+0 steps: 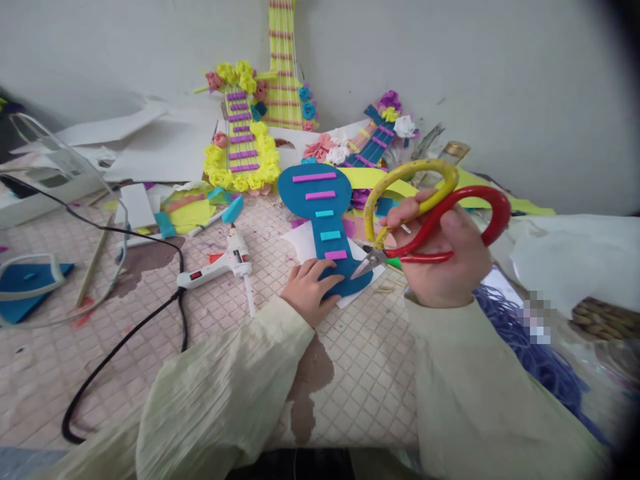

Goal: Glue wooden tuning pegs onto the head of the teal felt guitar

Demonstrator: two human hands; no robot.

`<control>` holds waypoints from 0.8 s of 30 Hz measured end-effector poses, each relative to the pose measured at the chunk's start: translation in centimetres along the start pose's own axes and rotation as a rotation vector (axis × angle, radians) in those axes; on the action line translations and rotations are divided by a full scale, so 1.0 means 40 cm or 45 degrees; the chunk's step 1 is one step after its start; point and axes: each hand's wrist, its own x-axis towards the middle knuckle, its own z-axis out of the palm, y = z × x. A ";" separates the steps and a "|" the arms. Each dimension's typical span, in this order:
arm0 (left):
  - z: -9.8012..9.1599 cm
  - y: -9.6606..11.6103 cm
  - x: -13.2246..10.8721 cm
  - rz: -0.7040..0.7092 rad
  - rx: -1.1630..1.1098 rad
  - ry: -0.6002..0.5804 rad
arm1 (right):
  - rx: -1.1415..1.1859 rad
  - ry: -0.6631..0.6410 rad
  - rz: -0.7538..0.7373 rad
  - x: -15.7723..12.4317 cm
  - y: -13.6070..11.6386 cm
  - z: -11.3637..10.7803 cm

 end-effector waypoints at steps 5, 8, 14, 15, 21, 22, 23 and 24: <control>0.001 -0.003 0.005 0.020 0.043 -0.050 | 0.059 -0.022 -0.001 0.007 0.011 -0.008; -0.001 -0.007 0.008 0.011 0.058 -0.093 | 0.067 -0.018 0.010 0.008 0.017 -0.009; 0.004 -0.016 0.009 0.010 0.059 -0.120 | 0.098 -0.035 0.034 0.010 0.027 -0.011; 0.004 -0.017 0.009 0.007 0.059 -0.122 | 0.108 -0.046 0.038 0.010 0.028 -0.012; 0.003 -0.015 0.008 0.018 0.060 -0.090 | 0.142 -0.096 0.060 0.011 0.029 -0.018; 0.003 -0.015 0.008 0.019 0.061 -0.086 | 0.149 -0.099 0.062 0.012 0.029 -0.019; 0.004 -0.015 0.008 0.019 0.063 -0.082 | 0.154 -0.101 0.071 0.012 0.029 -0.020; 0.004 -0.016 0.008 0.021 0.063 -0.080 | 0.157 -0.107 0.082 0.012 0.029 -0.021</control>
